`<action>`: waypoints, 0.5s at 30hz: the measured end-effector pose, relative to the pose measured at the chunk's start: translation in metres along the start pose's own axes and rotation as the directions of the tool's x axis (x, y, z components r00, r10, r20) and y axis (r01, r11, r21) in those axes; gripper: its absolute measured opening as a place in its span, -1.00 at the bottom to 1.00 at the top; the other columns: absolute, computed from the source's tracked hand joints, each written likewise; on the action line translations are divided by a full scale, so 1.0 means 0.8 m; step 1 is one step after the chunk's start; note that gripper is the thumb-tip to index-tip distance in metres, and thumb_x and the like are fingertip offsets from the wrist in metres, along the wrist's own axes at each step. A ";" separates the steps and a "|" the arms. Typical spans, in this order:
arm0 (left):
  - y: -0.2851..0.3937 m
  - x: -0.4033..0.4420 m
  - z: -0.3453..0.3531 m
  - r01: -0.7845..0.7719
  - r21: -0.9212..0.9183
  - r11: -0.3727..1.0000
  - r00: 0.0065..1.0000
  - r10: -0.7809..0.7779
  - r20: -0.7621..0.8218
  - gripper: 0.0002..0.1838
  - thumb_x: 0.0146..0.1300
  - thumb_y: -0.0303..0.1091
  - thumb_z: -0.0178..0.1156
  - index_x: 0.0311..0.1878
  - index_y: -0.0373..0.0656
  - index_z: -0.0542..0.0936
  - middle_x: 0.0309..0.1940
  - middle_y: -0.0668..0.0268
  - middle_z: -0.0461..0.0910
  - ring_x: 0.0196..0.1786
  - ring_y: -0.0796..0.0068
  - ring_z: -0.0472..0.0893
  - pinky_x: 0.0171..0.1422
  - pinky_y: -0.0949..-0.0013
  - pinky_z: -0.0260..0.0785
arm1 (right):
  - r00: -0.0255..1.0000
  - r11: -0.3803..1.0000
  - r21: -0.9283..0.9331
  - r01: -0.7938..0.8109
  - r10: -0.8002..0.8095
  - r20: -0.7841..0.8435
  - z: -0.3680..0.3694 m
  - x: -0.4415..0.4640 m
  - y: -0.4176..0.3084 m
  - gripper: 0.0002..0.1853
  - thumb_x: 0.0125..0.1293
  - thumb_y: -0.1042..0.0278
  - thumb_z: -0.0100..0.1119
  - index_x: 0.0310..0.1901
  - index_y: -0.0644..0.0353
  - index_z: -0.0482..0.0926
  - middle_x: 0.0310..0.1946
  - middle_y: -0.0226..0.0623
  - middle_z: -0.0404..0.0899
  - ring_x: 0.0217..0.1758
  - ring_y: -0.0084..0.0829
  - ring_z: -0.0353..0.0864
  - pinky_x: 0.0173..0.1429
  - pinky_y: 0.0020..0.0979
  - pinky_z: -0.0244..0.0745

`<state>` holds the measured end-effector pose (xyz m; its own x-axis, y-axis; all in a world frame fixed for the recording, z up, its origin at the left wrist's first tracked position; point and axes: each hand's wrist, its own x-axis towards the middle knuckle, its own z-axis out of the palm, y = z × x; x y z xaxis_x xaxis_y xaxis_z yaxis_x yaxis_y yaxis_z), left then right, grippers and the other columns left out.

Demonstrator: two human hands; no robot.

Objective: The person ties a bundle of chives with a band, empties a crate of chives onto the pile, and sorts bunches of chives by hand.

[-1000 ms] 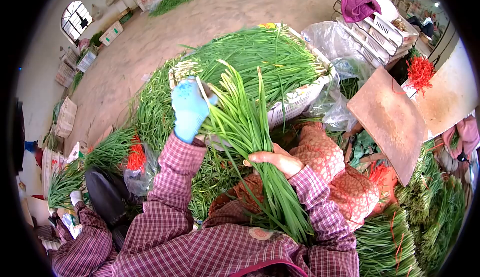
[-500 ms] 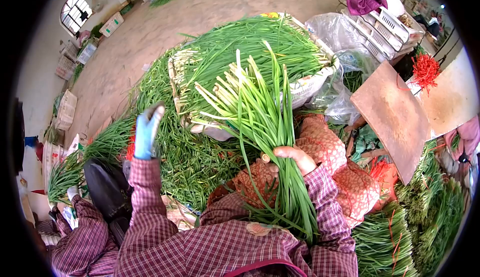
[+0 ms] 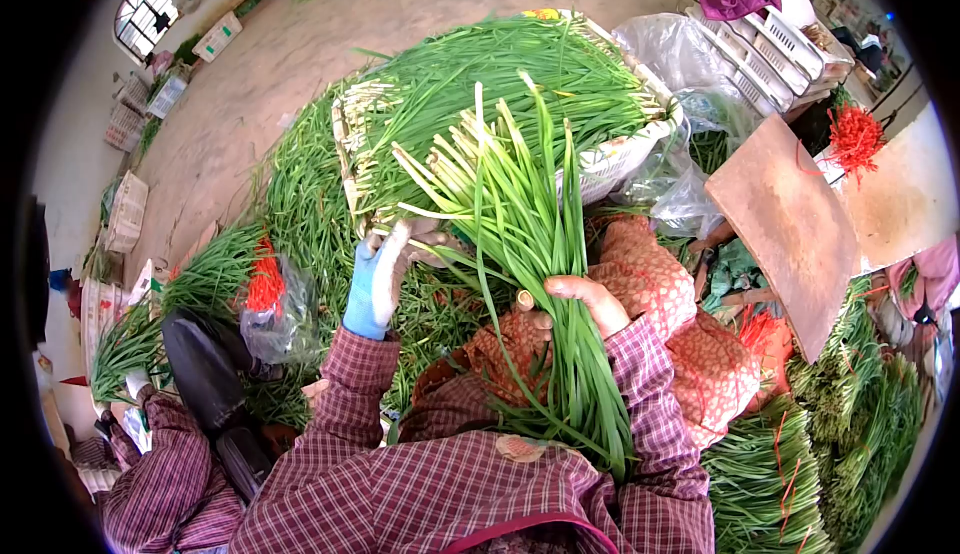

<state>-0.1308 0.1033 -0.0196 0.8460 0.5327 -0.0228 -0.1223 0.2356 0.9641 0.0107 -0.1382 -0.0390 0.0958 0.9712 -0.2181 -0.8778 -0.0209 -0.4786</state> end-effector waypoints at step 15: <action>0.072 -0.051 -0.221 0.317 0.744 0.588 0.888 0.092 -0.451 -0.34 0.21 0.29 0.12 -0.16 -0.27 0.55 -0.72 0.55 0.36 -0.69 0.67 0.29 -0.60 0.45 0.19 | 0.999 0.992 -0.122 0.032 -0.036 -0.031 0.004 -0.010 -0.013 -0.58 0.27 0.14 0.10 0.08 0.21 0.44 -0.19 -0.36 0.51 -0.39 -0.55 0.40 -0.33 -0.54 0.36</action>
<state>-0.2641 0.2388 -0.0102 0.5059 0.8611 -0.0504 0.5823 -0.2978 0.7565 0.0176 -0.1453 -0.0294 0.1420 0.9636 -0.2267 -0.8104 -0.0184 -0.5856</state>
